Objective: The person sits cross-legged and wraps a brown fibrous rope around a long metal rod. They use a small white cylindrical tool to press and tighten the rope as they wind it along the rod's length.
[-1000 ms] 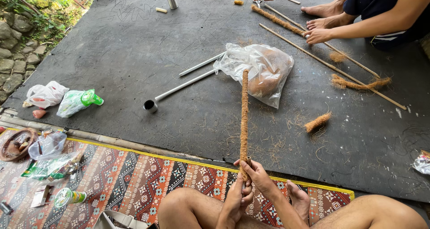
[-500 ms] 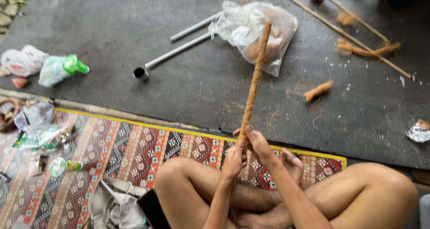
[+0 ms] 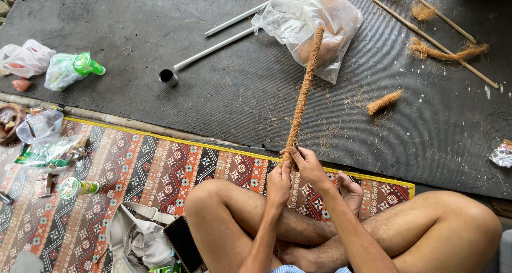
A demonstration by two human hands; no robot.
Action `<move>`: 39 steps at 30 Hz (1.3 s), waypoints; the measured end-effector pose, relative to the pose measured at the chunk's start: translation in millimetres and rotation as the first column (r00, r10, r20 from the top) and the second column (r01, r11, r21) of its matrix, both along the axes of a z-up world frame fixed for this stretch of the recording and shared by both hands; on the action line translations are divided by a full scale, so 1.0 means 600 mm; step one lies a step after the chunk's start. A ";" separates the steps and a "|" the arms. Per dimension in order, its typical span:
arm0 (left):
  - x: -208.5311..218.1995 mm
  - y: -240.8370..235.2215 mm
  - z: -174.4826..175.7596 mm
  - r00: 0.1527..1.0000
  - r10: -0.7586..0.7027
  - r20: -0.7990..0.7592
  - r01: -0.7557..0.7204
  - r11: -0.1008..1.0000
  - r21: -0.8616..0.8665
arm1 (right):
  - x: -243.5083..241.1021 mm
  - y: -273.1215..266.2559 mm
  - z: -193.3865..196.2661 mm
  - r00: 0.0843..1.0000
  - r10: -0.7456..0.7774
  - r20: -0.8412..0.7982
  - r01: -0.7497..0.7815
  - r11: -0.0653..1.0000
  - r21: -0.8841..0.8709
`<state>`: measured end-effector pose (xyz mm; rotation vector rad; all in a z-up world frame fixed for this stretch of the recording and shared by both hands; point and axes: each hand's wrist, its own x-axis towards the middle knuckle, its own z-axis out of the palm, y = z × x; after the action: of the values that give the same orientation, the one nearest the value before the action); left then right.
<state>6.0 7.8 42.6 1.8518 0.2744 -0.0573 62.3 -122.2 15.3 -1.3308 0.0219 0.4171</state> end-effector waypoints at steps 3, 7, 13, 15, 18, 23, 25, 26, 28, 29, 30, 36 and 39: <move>-0.001 0.000 0.020 0.993 0.018 -0.120 -0.024 0.998 -0.050 | 0.008 -0.010 -0.020 1.000 -0.014 0.021 0.015 1.000 -0.019; -0.001 -0.001 0.039 1.000 0.017 -0.021 -0.015 0.996 0.088 | 0.008 -0.013 -0.020 0.999 -0.019 -0.037 0.022 0.996 0.090; -0.004 -0.005 0.058 0.999 0.032 -0.012 -0.030 0.992 0.125 | -0.007 -0.001 0.037 0.982 0.008 -0.189 0.013 0.994 0.107; -0.006 -0.005 0.063 1.000 0.019 0.003 -0.020 0.986 0.166 | -0.008 0.002 0.048 0.996 0.000 -0.086 0.005 0.998 0.056; -0.007 -0.007 0.066 0.999 0.038 -0.026 -0.032 0.976 0.215 | -0.006 0.007 0.045 0.999 -0.024 -0.041 0.023 0.999 -0.029; -0.010 -0.008 0.055 0.998 0.045 0.042 -0.057 0.945 0.323 | -0.012 0.012 0.025 0.998 -0.056 -0.002 0.055 0.993 -0.102; -0.004 -0.007 0.046 0.999 0.041 0.018 -0.045 0.951 0.305 | -0.006 0.014 0.024 0.994 -0.083 0.072 0.092 0.987 -0.131; -0.003 -0.006 0.041 1.000 0.030 -0.007 -0.027 0.963 0.267 | -0.004 0.014 0.024 0.995 -0.087 0.044 0.091 0.992 -0.088; -0.005 -0.003 0.026 0.998 -0.038 0.048 0.030 0.987 0.158 | -0.007 0.008 0.022 0.995 -0.093 -0.023 0.093 0.996 -0.007; -0.006 0.001 0.017 0.988 -0.088 0.129 0.077 0.993 0.089 | -0.007 0.004 0.020 0.997 -0.071 0.010 0.071 0.997 0.006; -0.009 0.004 0.010 0.969 -0.130 0.210 0.129 0.991 0.021 | -0.005 -0.004 0.019 0.998 -0.050 0.039 0.049 0.999 0.015; -0.017 0.040 0.013 0.832 -0.515 -0.207 0.114 0.523 -0.844 | -0.011 -0.038 0.039 0.992 0.093 -0.089 -0.069 0.967 0.245; -0.028 0.041 0.020 0.808 -0.588 0.011 0.136 0.169 -0.976 | -0.019 -0.038 0.040 0.977 0.185 -0.111 -0.138 0.932 0.336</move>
<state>-10.8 32.1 54.7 0.5425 -0.0204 -0.7999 50.7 -144.9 39.1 -0.9760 -0.0390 0.6271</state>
